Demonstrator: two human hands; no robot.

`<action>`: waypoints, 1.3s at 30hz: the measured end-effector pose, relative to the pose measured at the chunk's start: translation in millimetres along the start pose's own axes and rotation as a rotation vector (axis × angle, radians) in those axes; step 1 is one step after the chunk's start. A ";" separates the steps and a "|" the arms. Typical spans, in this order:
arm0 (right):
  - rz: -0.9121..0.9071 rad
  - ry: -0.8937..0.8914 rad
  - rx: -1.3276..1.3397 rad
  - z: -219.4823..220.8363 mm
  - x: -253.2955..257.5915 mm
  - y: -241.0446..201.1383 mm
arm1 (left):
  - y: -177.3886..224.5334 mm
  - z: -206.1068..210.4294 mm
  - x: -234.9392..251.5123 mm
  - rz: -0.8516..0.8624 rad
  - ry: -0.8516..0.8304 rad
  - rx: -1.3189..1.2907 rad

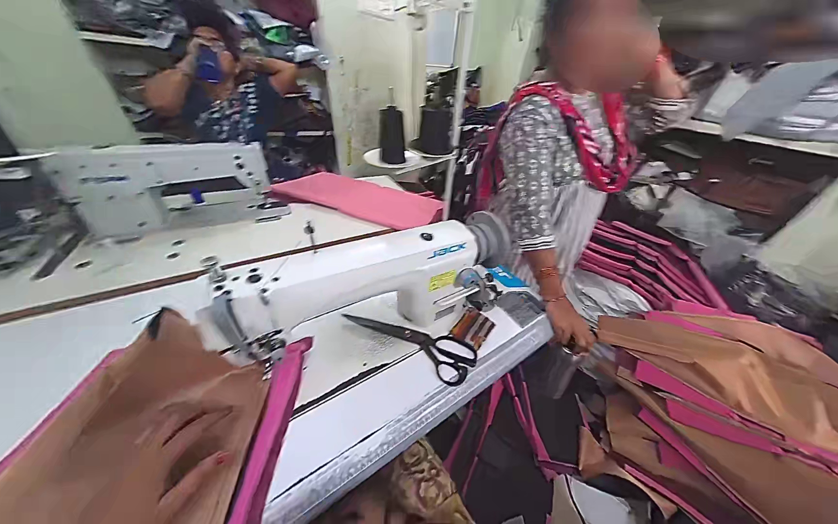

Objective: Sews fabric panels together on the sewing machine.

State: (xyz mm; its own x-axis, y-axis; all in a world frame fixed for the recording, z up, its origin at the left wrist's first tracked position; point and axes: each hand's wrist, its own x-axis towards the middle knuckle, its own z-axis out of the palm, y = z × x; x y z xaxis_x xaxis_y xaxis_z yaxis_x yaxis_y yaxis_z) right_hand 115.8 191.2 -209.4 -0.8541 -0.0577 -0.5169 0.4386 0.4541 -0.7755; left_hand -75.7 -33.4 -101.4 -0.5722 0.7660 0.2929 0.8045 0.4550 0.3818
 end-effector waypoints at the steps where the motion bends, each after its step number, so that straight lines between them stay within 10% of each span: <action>1: -0.062 -0.032 -0.145 0.3 -3.6 -4.5 | -10.9 11.1 -2.4 0.030 0.061 0.031; 4: -0.408 -0.044 -0.476 12.8 -7.5 0.3 | -17.8 20.9 -2.7 -0.002 0.087 0.085; 10: -1.269 0.599 -0.617 25.2 -1.2 -18.8 | 14.1 -15.5 7.3 -0.269 -0.226 -0.007; 15: -1.253 0.819 -0.868 25.0 25.7 -61.4 | -32.7 32.0 -2.4 0.104 0.133 0.188; 39: -1.140 0.948 -0.973 15.1 26.4 -87.8 | 42.9 -9.9 55.0 -0.269 -0.561 0.244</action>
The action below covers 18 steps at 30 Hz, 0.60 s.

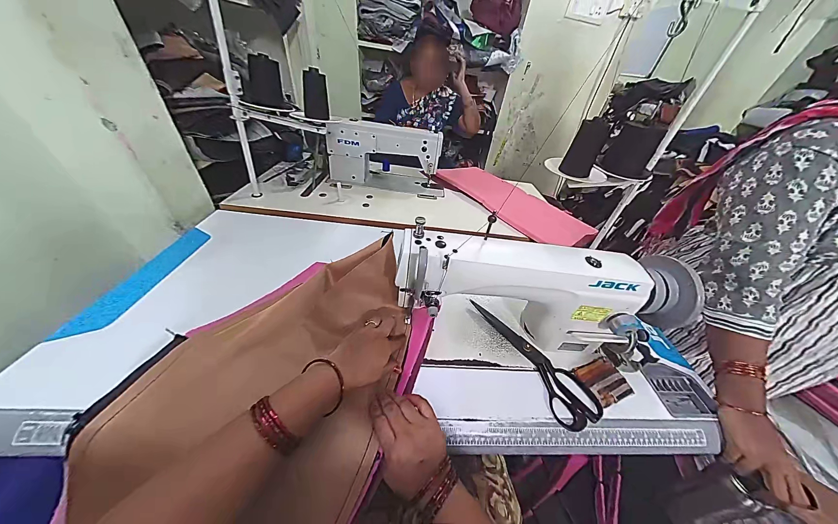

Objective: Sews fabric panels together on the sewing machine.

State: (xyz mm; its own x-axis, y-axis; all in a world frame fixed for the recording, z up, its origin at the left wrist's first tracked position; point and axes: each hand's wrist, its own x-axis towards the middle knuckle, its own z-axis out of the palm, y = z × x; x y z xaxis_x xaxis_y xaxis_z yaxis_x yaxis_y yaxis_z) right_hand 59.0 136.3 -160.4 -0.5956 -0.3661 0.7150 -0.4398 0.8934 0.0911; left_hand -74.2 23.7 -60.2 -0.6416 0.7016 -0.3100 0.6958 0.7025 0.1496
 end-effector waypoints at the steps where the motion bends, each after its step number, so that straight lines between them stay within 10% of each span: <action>1: 0.007 -0.005 0.003 -0.9 -0.4 2.2 | 3.2 -0.9 1.7 -0.025 -0.018 0.024; 18: 0.129 -0.119 0.174 6.1 7.8 40.3 | 29.7 -5.5 1.9 -0.164 -0.090 0.085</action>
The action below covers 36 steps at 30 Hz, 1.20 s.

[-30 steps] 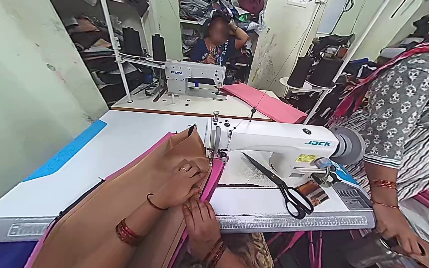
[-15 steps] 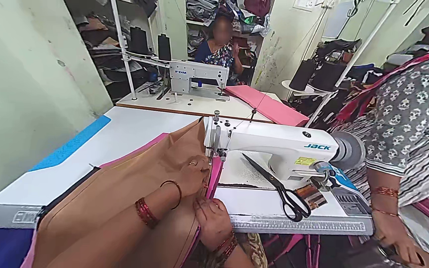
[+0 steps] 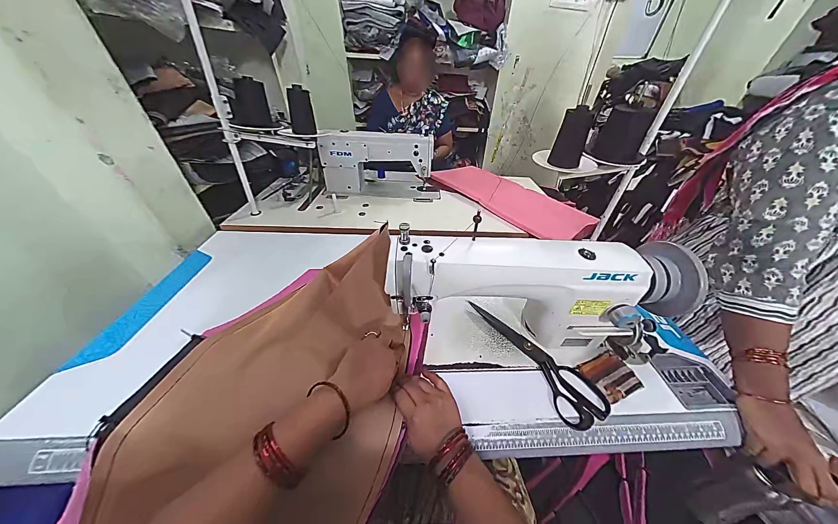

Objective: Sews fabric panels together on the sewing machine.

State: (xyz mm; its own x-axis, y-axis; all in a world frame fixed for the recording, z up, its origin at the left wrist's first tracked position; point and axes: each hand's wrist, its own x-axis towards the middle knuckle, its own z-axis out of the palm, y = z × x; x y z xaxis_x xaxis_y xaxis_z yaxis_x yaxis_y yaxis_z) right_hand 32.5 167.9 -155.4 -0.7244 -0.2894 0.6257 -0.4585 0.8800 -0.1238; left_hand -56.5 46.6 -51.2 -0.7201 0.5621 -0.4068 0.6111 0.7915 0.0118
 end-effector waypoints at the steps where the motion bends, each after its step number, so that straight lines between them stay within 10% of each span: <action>1: 0.011 -0.024 0.013 -2.2 2.7 2.0 | -0.5 -2.6 3.5 -0.001 -0.009 0.001; 25: 0.315 -0.561 0.134 -17.1 60.8 30.6 | 6.4 -38.6 18.8 -0.053 -0.099 -0.058; 36: 0.291 -0.670 0.079 -8.0 79.7 37.2 | -21.4 -2.5 43.3 -0.114 0.234 -0.311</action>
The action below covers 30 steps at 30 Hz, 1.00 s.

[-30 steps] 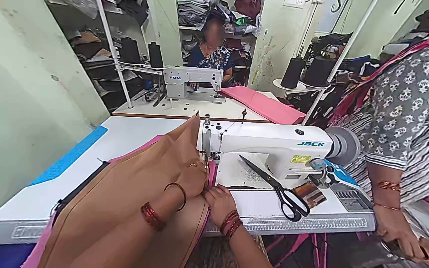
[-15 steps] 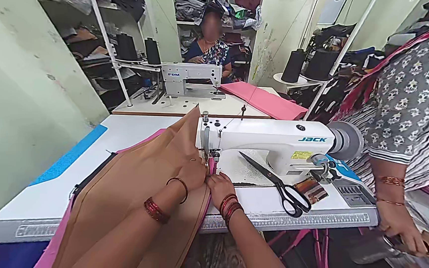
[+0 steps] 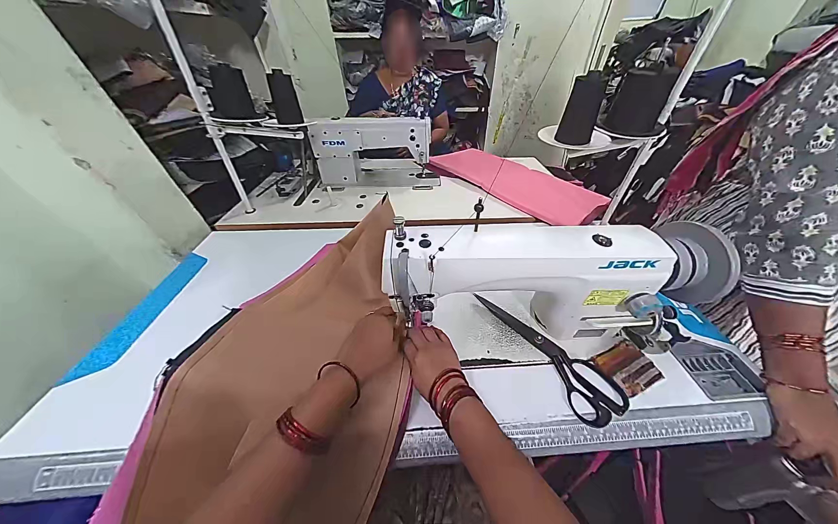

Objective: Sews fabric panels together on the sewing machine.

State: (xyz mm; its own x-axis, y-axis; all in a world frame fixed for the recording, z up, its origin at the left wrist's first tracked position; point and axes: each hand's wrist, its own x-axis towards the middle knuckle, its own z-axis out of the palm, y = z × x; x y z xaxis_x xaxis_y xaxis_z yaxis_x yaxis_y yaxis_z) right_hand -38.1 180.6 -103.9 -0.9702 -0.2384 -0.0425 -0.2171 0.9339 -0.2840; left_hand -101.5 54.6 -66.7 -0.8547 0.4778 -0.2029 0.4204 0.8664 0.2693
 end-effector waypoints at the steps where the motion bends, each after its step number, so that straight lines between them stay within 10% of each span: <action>1: -0.003 -0.014 -0.012 -0.3 1.4 -2.7 | -4.2 1.7 -1.3 -0.005 0.043 -0.038; 6: 0.059 -0.032 0.065 8.4 -4.7 -7.2 | -29.5 20.2 -28.6 -0.015 0.318 -0.131; 14: -0.261 0.606 0.049 91.6 -89.2 -38.5 | -86.5 51.4 -149.4 -0.394 0.735 -0.104; 30: -0.309 0.825 -0.062 114.5 -104.4 -60.4 | -137.1 9.7 -151.2 -0.269 0.608 -0.199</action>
State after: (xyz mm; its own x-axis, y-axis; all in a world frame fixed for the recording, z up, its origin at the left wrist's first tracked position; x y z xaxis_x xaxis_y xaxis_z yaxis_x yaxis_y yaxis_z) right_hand 88.5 118.6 -192.1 -0.6301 -0.2367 0.7395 -0.4650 0.8778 -0.1152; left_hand -27.0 -135.1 -82.1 -0.9648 0.0338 0.2607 0.1556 0.8728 0.4626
